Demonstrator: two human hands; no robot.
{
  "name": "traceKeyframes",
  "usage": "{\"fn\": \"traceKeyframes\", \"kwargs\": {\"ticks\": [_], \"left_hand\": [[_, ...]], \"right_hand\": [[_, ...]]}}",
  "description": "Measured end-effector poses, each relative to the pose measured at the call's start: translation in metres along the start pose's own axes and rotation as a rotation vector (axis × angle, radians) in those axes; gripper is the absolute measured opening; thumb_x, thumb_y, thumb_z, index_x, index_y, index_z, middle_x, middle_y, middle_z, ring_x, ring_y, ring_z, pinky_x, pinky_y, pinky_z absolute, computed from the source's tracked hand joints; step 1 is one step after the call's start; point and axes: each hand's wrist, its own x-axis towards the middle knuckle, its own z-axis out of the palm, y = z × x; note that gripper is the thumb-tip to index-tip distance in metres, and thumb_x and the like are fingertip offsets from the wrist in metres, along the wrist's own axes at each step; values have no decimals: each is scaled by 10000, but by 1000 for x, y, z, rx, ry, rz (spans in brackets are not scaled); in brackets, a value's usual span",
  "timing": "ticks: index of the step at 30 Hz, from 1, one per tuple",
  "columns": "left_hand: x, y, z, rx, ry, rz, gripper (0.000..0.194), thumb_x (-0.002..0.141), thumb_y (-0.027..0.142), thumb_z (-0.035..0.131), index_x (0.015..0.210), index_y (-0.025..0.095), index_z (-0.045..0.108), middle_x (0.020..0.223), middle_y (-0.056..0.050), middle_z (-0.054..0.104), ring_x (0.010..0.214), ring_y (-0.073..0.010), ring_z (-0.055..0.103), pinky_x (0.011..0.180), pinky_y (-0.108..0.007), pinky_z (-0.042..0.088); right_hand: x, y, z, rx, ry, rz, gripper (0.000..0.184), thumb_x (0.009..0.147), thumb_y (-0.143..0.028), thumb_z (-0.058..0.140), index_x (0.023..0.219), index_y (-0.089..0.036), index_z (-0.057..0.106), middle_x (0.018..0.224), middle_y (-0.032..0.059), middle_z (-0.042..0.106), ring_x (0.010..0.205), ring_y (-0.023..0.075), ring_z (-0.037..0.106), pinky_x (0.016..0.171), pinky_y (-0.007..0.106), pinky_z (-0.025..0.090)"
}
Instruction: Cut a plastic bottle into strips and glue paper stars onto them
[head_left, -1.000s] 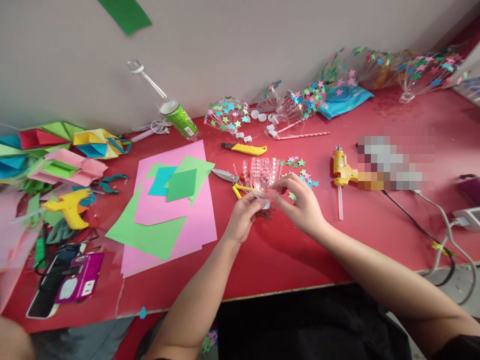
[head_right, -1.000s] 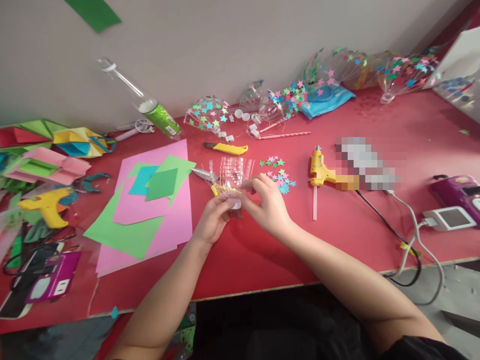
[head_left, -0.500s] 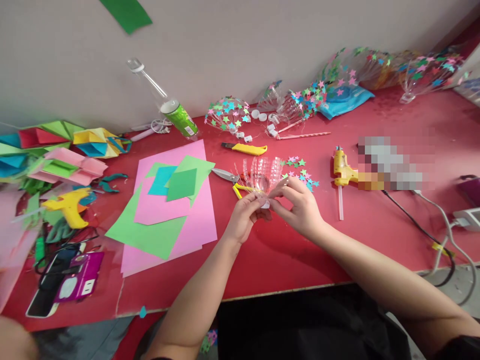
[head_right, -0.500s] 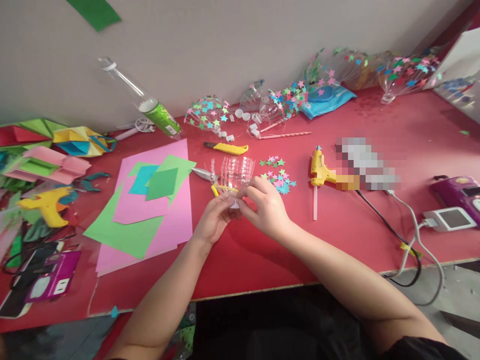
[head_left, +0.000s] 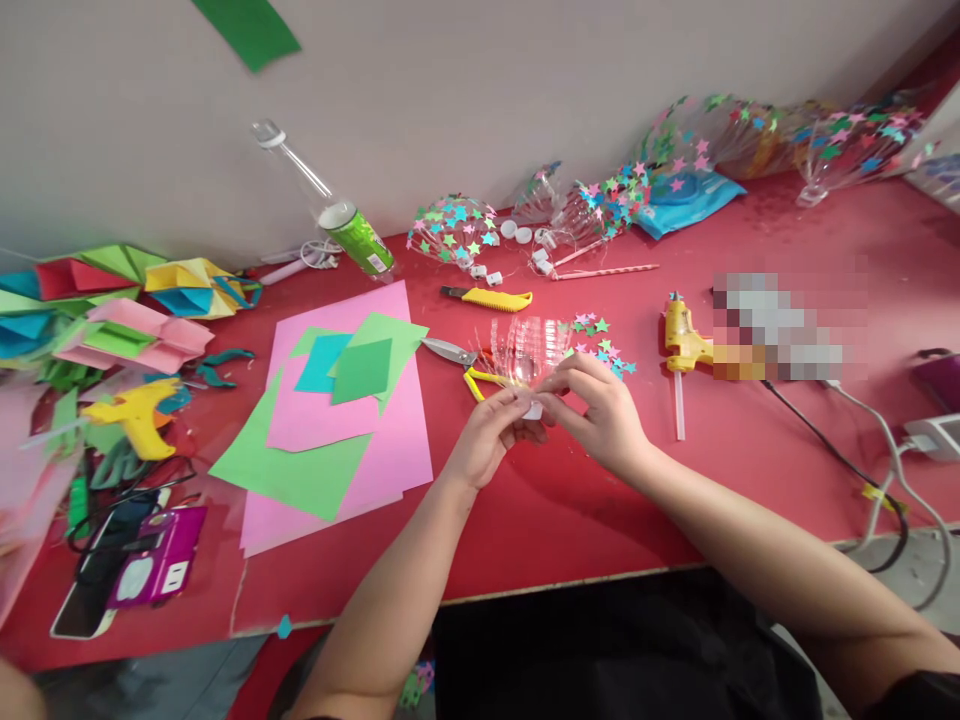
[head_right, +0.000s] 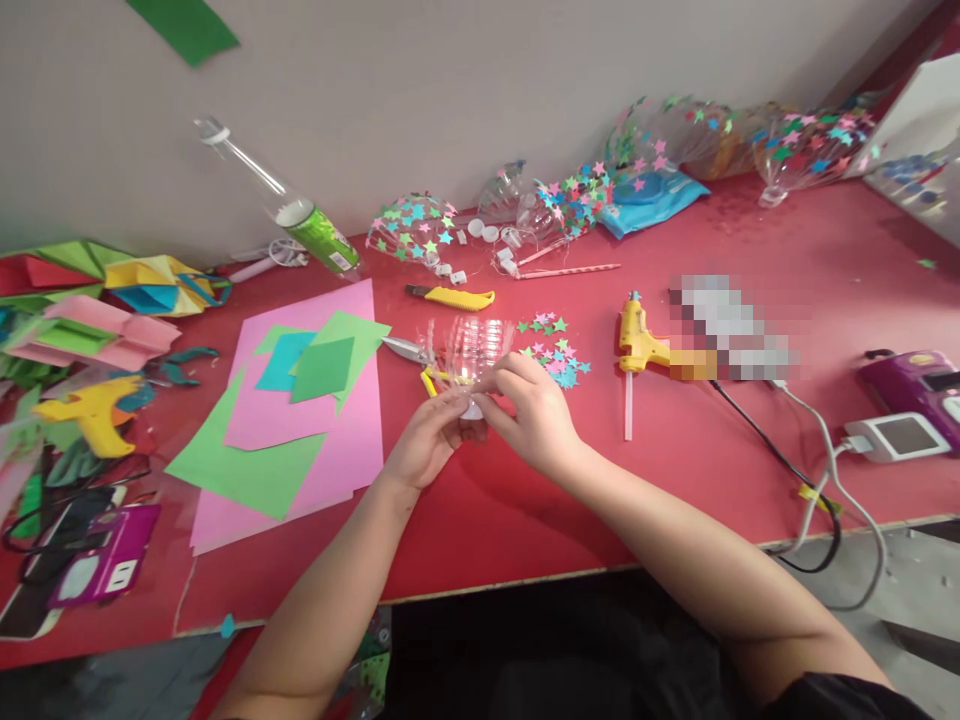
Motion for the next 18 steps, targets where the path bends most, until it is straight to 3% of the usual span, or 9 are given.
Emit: {"fn": "traceKeyframes", "kwargs": {"ticks": [7,13,18], "left_hand": [[0,-1,0,-38,28,-16,255,740,326,761,900,138,696,713,-11,647,616,-99,606,612,-217,483],[0,-1,-4,-84,54,-14,281,744,325,742,944,128,730,788,-61,709,649,-111,621,644,-235,489],[0,-1,-4,-89,54,-9,280,745,317,733,950,126,734,774,-62,710,636,-116,619,641,-246,490]], "right_hand": [[-2,-3,3,-12,26,-98,91,910,-157,560,881,-216,623,863,47,616,813,187,589,714,337,493],[0,-3,-2,-15,79,7,124,916,-152,529,900,-222,630,848,29,594,785,166,586,706,324,496],[0,-3,-1,-7,74,15,140,910,-136,529,914,-213,645,857,29,592,784,158,590,712,318,498]]}}
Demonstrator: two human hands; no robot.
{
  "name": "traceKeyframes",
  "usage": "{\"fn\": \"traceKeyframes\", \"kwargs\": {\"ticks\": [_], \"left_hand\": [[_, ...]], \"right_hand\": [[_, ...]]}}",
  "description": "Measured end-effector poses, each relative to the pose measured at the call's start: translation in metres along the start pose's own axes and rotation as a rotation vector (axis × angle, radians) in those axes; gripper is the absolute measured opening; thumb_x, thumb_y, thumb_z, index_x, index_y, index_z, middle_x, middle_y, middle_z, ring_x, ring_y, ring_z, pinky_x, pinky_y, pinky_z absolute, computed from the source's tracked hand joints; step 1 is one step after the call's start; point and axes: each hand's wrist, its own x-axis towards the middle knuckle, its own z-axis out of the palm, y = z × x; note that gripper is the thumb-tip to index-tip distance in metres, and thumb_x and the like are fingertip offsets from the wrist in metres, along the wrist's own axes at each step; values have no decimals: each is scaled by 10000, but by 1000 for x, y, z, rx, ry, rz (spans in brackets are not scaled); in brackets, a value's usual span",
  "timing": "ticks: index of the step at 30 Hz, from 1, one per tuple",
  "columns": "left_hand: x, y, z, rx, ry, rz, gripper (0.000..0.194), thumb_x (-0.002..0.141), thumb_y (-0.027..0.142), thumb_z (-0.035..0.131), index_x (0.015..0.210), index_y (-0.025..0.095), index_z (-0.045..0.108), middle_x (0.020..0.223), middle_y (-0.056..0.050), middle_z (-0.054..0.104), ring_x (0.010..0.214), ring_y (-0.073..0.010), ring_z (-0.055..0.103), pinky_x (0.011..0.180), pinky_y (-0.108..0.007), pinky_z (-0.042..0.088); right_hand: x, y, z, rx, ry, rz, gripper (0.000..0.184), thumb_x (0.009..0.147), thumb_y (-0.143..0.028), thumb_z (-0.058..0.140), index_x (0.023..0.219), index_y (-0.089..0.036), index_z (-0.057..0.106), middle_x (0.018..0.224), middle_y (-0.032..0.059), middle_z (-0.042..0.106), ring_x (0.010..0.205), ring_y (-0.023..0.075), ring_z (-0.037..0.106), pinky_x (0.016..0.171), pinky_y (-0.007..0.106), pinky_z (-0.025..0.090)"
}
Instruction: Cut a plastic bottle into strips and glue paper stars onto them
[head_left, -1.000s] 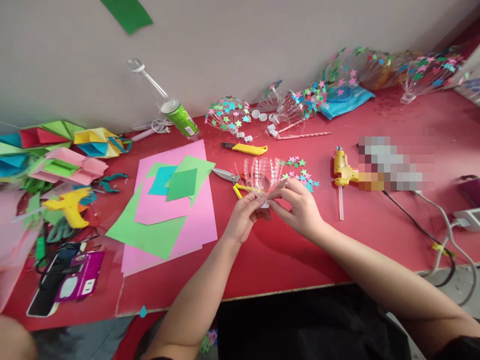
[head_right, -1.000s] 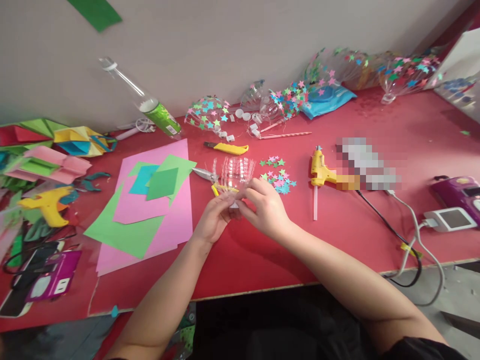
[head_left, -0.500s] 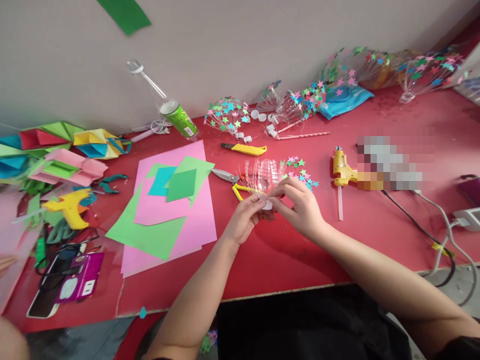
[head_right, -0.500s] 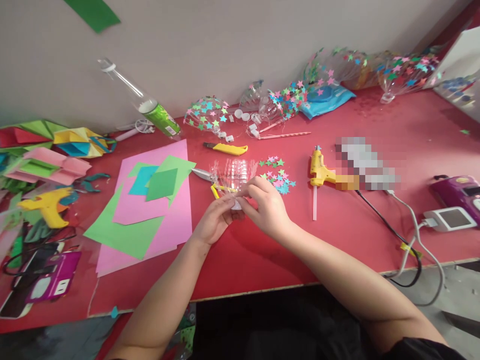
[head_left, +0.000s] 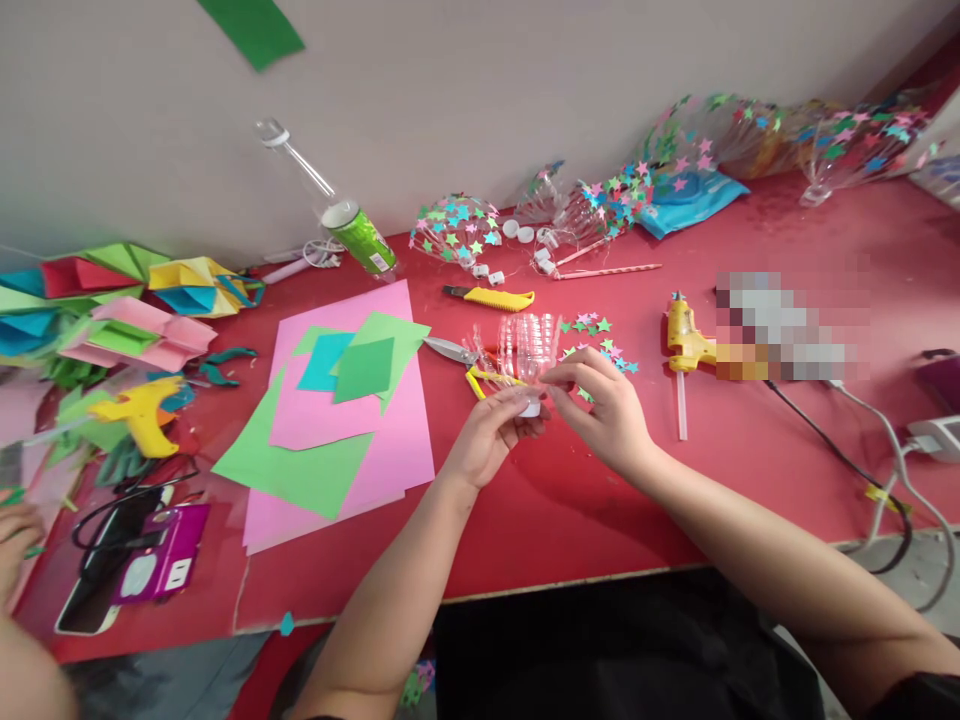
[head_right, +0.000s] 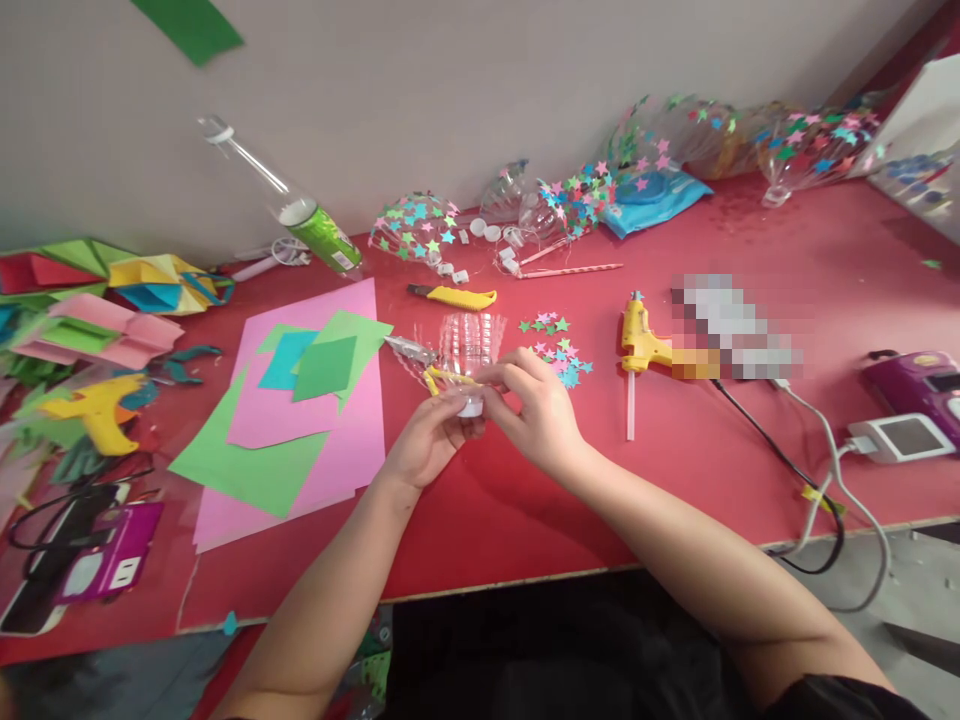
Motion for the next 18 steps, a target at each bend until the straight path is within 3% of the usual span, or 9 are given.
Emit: {"fn": "traceKeyframes", "kwargs": {"ticks": [9,18], "left_hand": [[0,-1,2,39,-8,9,237,753,296,728,933,142,734,760,-43,705,618,-103,614,623,-227,485],[-1,0,3,84,-10,13,295,752,389,725,863,115,722,669,-34,656,545,-100,584,541,-222,461]], "right_hand": [[-1,3,3,13,-39,95,110,884,-142,551,921,-208,632,862,25,578,773,150,570,708,308,491],[0,-3,1,54,-66,8,118,865,-127,570,785,-215,575,784,8,563,736,154,544,679,308,468]]}}
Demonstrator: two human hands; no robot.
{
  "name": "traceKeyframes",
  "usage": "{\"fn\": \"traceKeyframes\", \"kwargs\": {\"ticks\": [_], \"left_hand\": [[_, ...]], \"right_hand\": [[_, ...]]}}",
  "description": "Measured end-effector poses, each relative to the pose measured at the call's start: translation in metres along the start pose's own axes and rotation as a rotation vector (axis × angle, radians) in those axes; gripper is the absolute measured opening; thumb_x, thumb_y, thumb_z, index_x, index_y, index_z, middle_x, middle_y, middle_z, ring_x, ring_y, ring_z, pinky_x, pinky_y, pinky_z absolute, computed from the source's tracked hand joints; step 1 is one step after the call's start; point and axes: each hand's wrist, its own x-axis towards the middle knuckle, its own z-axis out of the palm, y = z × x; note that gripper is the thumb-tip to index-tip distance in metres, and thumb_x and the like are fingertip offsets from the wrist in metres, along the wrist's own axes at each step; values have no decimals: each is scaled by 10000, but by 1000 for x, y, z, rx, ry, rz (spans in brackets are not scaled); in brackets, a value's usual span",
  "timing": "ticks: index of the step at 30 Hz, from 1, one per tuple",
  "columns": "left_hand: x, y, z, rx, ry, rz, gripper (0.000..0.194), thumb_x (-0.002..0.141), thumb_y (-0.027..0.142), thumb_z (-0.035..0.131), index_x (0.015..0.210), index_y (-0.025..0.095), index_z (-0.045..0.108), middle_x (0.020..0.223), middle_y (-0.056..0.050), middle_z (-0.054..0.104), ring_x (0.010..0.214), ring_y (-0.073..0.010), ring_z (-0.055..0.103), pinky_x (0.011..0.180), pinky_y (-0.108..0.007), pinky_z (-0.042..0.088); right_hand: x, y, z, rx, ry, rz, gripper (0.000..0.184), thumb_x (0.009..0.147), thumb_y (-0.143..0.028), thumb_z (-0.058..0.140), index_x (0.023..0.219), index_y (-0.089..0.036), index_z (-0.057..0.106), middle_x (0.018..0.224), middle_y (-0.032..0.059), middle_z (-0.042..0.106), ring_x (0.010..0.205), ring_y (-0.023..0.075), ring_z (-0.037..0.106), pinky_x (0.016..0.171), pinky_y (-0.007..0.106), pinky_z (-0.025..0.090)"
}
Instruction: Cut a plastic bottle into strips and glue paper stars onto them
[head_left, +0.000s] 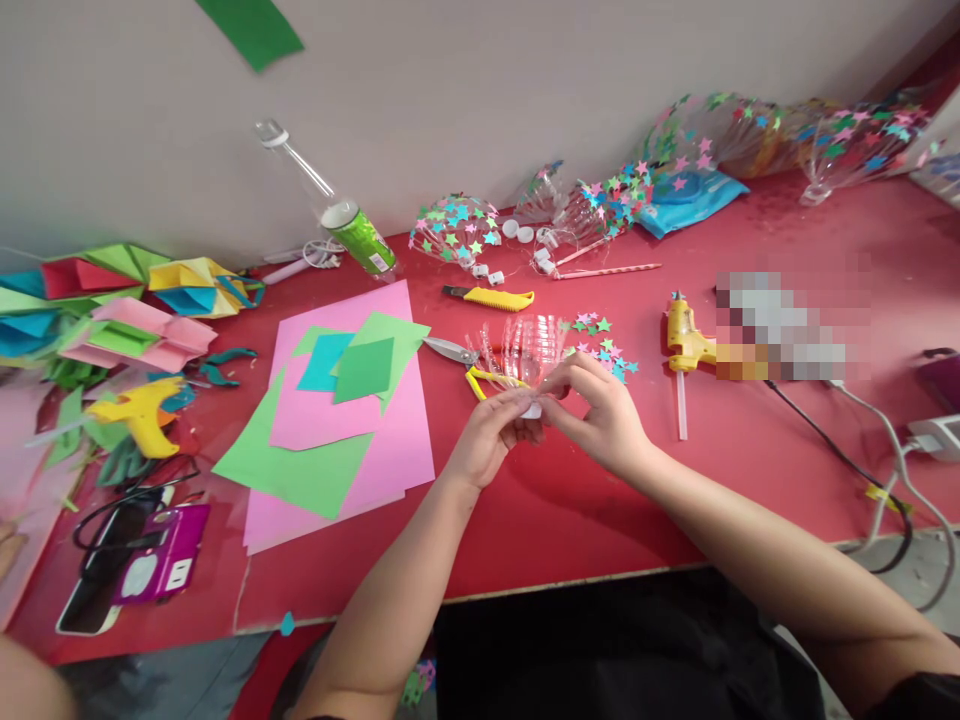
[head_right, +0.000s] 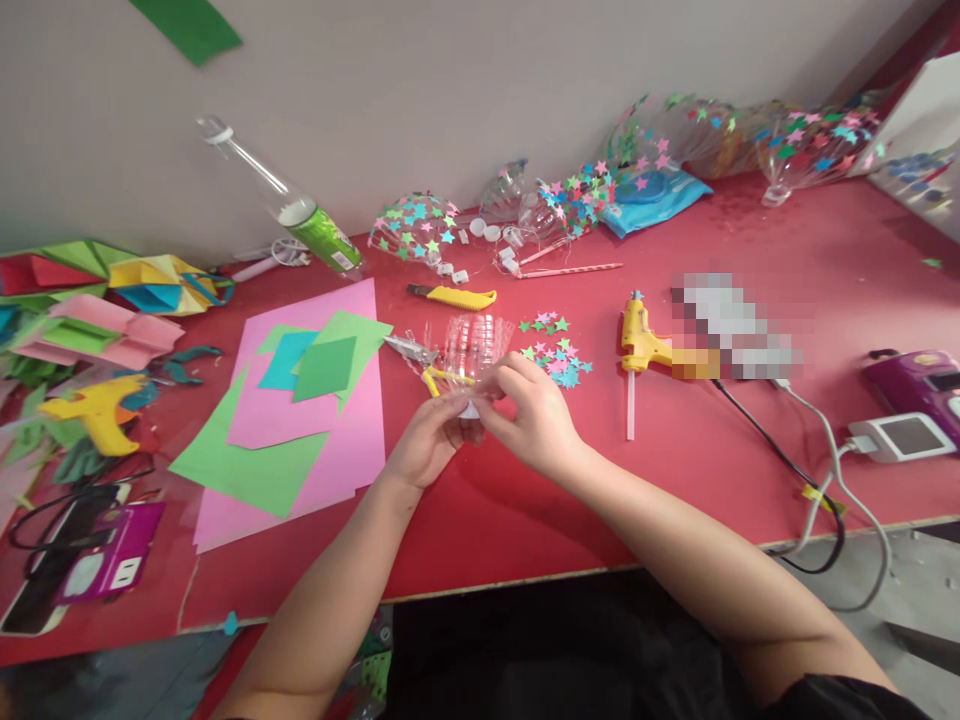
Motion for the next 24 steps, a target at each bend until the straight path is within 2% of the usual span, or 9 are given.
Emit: {"fn": "traceKeyframes", "kwargs": {"ticks": [5,9,12,17,24], "left_hand": [[-2,2,1,39,-24,-39,314,770,433,697,836,126,684,609,-12,634,439,-96,555,437,-215,408],[-3,2,0,19,-76,-48,328,766,421,687,904,124,688,652,-34,670,478,-119,596,467,-232,440],[-4,3,1,2,-63,-36,313,746,407,693,879,123,681,622,-29,658,485,-126,597,482,-237,448],[-3,3,0,-9,-28,-21,280,754,396,703,841,132,663,619,-3,627,484,-110,588,479,-226,444],[-3,4,0,-3,-47,-24,309,779,427,704,842,127,661,644,-2,620,493,-94,589,482,-208,441]], "right_hand": [[0,1,0,-21,-2,-63,148,882,-117,542,777,-216,569,768,16,549,727,164,552,664,314,472],[0,0,-2,-51,34,-98,147,897,-119,535,814,-223,595,813,35,581,762,177,578,685,334,492],[-1,0,-2,-64,48,-113,133,895,-138,554,823,-228,620,823,37,594,765,183,587,677,334,495],[-2,2,0,-78,21,-152,136,913,-158,548,845,-226,643,797,35,603,723,175,583,648,323,487],[-1,4,1,-93,-23,-205,142,912,-137,541,818,-202,624,729,29,578,671,166,551,618,306,457]]}}
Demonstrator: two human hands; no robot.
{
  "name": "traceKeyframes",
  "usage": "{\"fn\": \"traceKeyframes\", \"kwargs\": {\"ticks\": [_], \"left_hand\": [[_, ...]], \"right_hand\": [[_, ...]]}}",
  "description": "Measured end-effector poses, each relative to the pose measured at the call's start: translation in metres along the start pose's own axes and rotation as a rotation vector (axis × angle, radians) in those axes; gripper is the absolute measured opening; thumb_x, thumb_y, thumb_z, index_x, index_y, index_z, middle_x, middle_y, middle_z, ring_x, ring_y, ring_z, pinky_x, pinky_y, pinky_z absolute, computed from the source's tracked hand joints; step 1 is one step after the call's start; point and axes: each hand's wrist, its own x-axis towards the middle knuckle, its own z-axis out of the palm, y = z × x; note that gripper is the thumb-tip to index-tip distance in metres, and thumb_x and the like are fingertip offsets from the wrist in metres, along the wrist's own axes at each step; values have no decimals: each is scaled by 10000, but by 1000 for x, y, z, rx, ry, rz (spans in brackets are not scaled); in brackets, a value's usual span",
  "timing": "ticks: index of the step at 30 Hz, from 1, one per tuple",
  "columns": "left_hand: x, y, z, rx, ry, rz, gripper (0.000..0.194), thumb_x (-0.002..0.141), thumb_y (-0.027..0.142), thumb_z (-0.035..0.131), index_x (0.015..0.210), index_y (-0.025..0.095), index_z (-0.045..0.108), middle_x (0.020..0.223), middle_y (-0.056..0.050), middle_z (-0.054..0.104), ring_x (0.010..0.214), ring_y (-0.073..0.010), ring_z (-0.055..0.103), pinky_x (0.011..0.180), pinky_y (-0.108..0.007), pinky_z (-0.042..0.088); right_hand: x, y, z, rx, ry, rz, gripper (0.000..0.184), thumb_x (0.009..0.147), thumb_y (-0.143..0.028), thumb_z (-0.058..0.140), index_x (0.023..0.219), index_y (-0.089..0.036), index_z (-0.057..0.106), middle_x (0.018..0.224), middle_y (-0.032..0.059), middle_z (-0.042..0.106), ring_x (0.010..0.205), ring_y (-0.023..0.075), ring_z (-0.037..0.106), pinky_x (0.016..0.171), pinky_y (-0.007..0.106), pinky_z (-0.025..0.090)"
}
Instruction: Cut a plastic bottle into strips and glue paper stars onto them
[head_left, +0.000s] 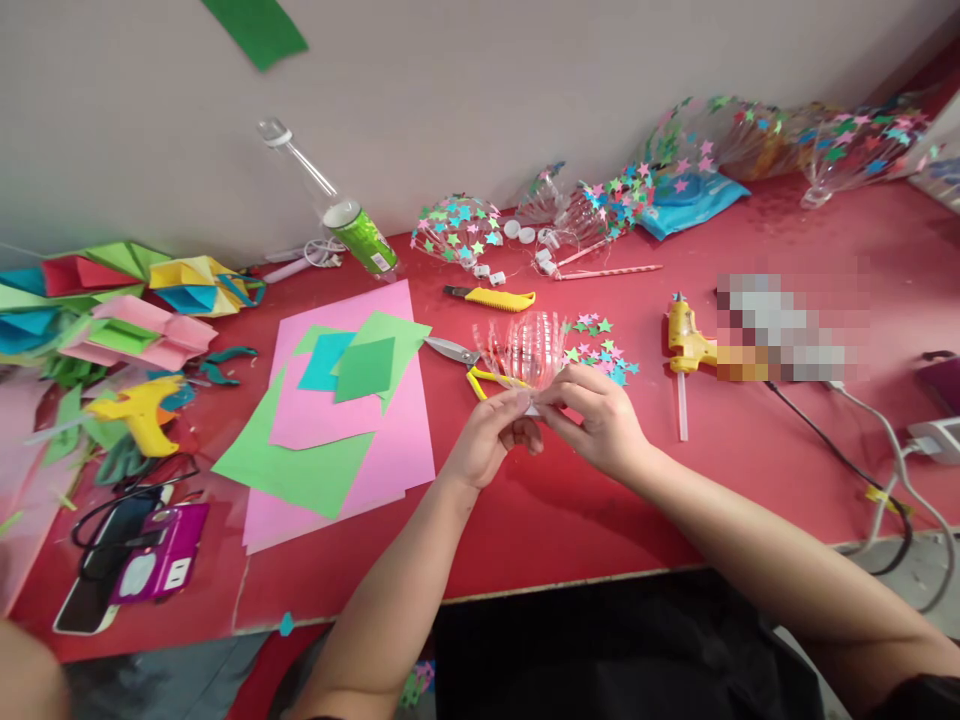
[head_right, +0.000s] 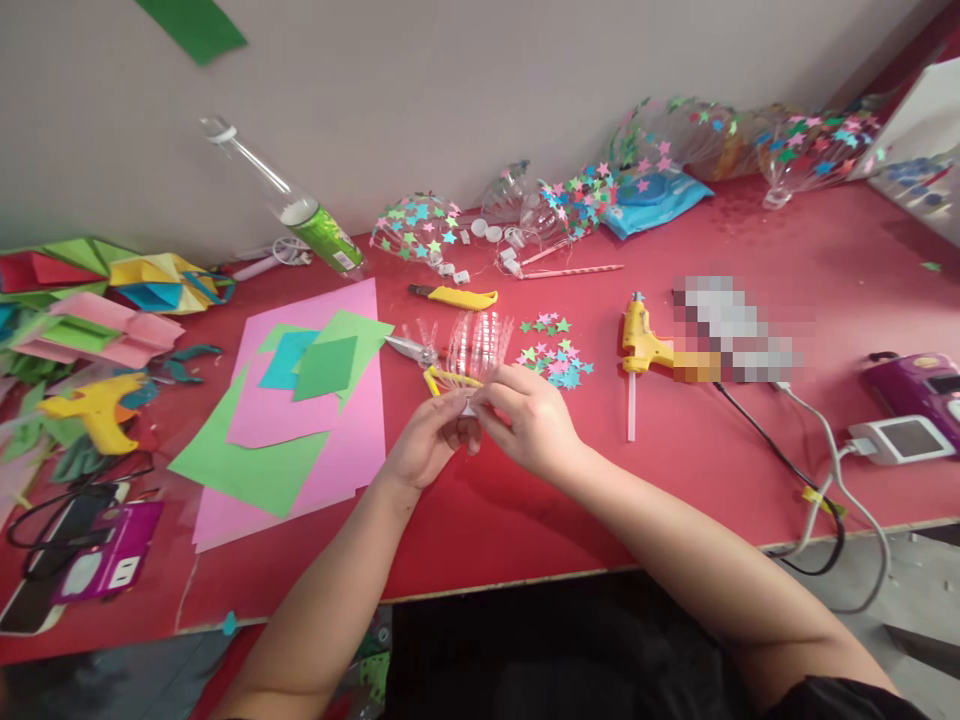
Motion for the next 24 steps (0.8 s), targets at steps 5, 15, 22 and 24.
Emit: {"fn": "traceKeyframes", "kwargs": {"ticks": [5,15,22,24], "left_hand": [[-1,2,2,23,-33,8,321,765,415,707,899,128,657,663,-30,668,511,-118,605,524,-233,463],[1,-1,3,8,31,18,319,751,386,745,894,133,614,700,13,612,568,-87,591,575,-215,462],[1,0,0,-16,33,14,304,780,346,713,968,125,622,644,11,623,547,-90,594,559,-204,457],[2,0,0,-22,29,15,303,782,340,710,974,123,624,641,9,628,543,-90,594,555,-203,458]], "right_hand": [[1,-3,-5,-2,49,122,153,918,-162,543,785,-212,598,739,21,571,690,163,551,628,304,460],[-1,-4,1,-3,44,62,109,921,-168,549,837,-201,610,774,30,581,695,156,548,637,291,466],[2,-1,-4,-1,107,185,118,910,-141,535,882,-203,631,752,12,570,691,140,540,639,272,448],[2,0,-4,1,92,204,134,906,-136,526,884,-209,637,758,8,577,698,138,547,650,272,449]]}}
